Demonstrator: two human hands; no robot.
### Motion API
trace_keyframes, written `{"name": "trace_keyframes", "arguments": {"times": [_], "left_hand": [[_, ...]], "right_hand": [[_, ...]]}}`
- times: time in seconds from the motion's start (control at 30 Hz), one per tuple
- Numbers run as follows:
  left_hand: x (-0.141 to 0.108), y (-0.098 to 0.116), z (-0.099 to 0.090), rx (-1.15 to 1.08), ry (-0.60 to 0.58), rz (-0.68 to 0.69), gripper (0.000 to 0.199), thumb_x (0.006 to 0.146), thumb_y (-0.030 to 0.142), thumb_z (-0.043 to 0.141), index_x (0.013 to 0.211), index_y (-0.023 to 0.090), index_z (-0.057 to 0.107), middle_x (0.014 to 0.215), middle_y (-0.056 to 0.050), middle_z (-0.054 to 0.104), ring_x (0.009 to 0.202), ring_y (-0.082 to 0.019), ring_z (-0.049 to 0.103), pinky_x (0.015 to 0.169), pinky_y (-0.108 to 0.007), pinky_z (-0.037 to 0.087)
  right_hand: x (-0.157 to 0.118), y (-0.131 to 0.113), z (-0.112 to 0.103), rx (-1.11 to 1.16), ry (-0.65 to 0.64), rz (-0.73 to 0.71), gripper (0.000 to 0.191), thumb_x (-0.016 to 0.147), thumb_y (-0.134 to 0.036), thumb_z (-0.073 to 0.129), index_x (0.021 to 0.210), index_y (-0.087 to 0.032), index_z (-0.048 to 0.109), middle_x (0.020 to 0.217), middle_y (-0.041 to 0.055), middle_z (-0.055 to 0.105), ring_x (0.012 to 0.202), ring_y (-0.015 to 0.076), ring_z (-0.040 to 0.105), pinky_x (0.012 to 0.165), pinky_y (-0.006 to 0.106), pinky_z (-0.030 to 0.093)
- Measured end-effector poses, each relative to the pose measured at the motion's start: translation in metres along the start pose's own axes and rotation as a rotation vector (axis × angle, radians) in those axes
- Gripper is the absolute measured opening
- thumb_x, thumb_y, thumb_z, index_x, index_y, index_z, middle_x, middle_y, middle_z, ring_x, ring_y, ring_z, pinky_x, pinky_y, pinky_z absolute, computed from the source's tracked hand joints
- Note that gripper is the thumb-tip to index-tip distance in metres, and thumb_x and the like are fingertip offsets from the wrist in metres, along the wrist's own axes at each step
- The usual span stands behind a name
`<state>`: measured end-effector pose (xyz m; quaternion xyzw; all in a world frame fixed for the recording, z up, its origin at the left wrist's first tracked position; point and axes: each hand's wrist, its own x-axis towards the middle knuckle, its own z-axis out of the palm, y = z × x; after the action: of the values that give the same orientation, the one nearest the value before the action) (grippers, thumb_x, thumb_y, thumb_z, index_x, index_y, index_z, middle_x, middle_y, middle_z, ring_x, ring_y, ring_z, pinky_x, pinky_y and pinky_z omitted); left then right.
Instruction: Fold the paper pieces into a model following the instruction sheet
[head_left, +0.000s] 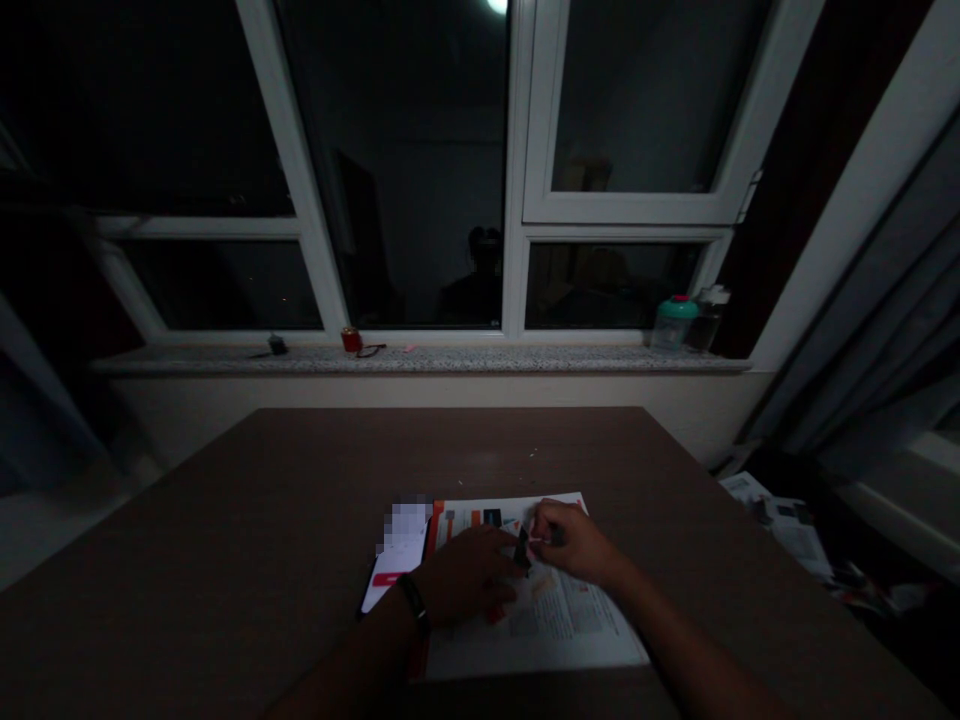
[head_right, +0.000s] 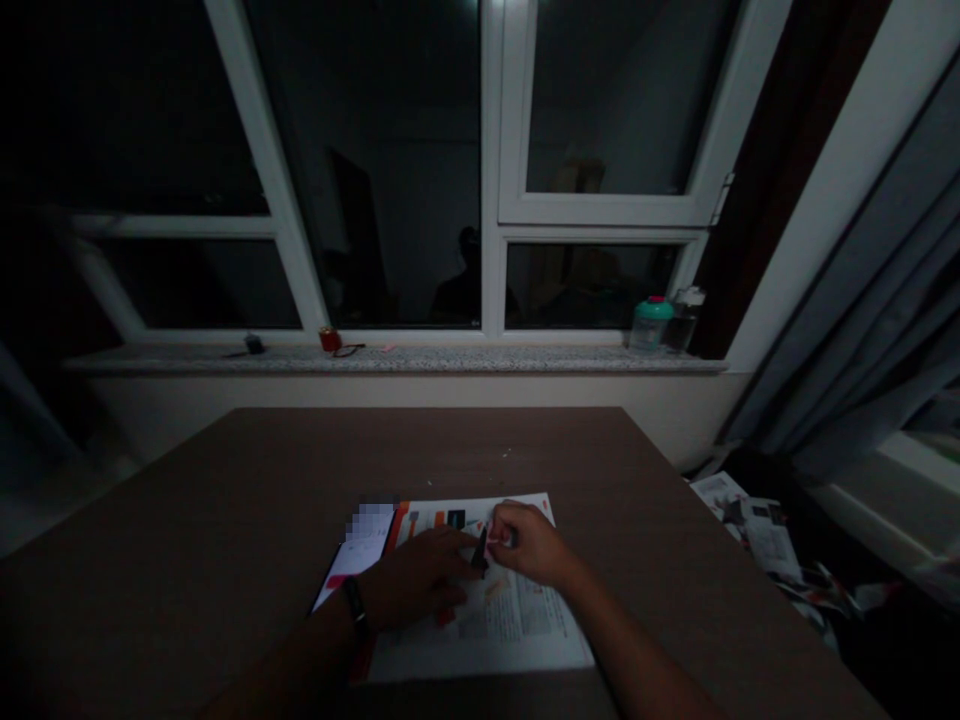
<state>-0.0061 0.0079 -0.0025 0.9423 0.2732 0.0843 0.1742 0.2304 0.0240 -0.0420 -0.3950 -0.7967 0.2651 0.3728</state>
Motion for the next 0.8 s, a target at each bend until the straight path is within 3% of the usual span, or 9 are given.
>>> {"name": "trace_keyframes", "arguments": {"times": [0.13, 0.63, 0.8], "left_hand": [[-0.001, 0.001, -0.001, 0.001, 0.009, 0.021, 0.02, 0.09, 0.03, 0.065, 0.11, 0.027, 0.069, 0.129, -0.003, 0.059, 0.114, -0.025, 0.054, 0.097, -0.037, 0.042], [0.0, 0.003, -0.002, 0.04, -0.001, 0.065, 0.018, 0.093, 0.027, 0.059, 0.107, 0.024, 0.069, 0.116, -0.005, 0.062, 0.104, -0.023, 0.058, 0.09, -0.033, 0.044], [-0.001, 0.003, -0.003, 0.043, -0.006, 0.06, 0.017, 0.093, 0.028, 0.059, 0.106, 0.025, 0.069, 0.115, -0.005, 0.062, 0.104, -0.023, 0.057, 0.09, -0.034, 0.044]], "right_hand": [[0.001, -0.003, -0.001, -0.058, 0.012, -0.005, 0.016, 0.072, -0.009, 0.062, 0.069, -0.02, 0.051, 0.077, -0.0014, 0.061, 0.073, 0.0146, 0.057, 0.068, 0.024, 0.04], [0.002, -0.011, 0.007, -0.189, -0.068, -0.149, 0.02, 0.069, -0.002, 0.058, 0.073, -0.021, 0.054, 0.074, -0.0016, 0.055, 0.073, 0.0152, 0.054, 0.066, 0.023, 0.037], [0.008, -0.008, 0.009, -0.243, 0.007, -0.122, 0.02, 0.073, -0.001, 0.053, 0.069, -0.021, 0.05, 0.073, -0.0003, 0.055, 0.074, 0.0158, 0.053, 0.067, 0.023, 0.037]]}}
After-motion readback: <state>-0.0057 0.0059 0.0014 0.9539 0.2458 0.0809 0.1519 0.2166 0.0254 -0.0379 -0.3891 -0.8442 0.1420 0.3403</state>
